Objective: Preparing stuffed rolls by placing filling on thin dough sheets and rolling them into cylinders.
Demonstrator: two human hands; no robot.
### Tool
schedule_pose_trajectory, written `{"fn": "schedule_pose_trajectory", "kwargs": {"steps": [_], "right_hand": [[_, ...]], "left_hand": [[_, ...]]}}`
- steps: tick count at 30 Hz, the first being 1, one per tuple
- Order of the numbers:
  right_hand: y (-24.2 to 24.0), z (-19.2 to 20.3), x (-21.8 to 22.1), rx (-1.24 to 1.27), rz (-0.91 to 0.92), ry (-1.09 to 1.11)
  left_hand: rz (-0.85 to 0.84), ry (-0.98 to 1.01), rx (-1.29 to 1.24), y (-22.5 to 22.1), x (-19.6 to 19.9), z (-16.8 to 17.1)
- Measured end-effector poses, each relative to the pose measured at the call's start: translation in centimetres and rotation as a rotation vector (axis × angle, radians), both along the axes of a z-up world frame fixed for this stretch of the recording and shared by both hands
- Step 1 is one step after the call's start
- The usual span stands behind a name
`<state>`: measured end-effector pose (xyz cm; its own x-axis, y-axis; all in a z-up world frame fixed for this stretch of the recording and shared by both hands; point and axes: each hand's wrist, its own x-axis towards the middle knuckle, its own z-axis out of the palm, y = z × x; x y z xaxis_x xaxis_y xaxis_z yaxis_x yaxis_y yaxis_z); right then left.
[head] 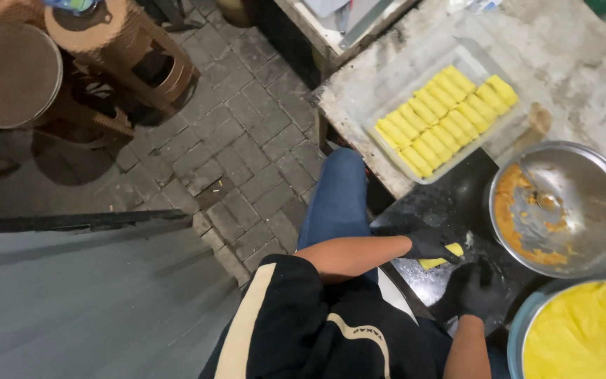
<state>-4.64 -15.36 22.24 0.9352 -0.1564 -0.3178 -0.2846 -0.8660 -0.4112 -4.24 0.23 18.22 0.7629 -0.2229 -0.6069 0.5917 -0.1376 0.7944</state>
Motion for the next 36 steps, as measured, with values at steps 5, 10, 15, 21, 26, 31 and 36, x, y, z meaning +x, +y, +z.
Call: {"fn": "schedule_pose_trajectory", "kwargs": {"steps": [5,10,15,21,26,31,36], "right_hand": [[-5.6,-9.5,1.6,0.020,0.230,-0.366],[-6.7,-12.0,2.1,-0.188,0.360,-0.492],[-6.1,-11.7,1.3,-0.283,0.511,-0.759],[-4.7,-10.9,2.3,-0.152,0.520,-0.642],[-5.0,-11.8,2.9,-0.165,0.381,-0.500],[-2.8,-9.5,3.0,-0.084,0.350,-0.498],[-0.9,-6.5,4.1,-0.219,0.107,0.095]], "left_hand": [[0.031,0.069,0.017,-0.8,0.8,-4.1],[0.125,0.133,-0.143,0.4,0.7,-2.4],[0.135,0.113,-0.175,1.0,1.5,-3.2],[0.188,-0.177,0.136,6.7,3.6,1.7],[0.270,-0.107,-0.156,11.1,12.1,-4.7],[0.299,-0.261,0.079,18.5,21.8,-4.6],[0.172,-0.101,0.308,23.4,31.3,-5.0]]}}
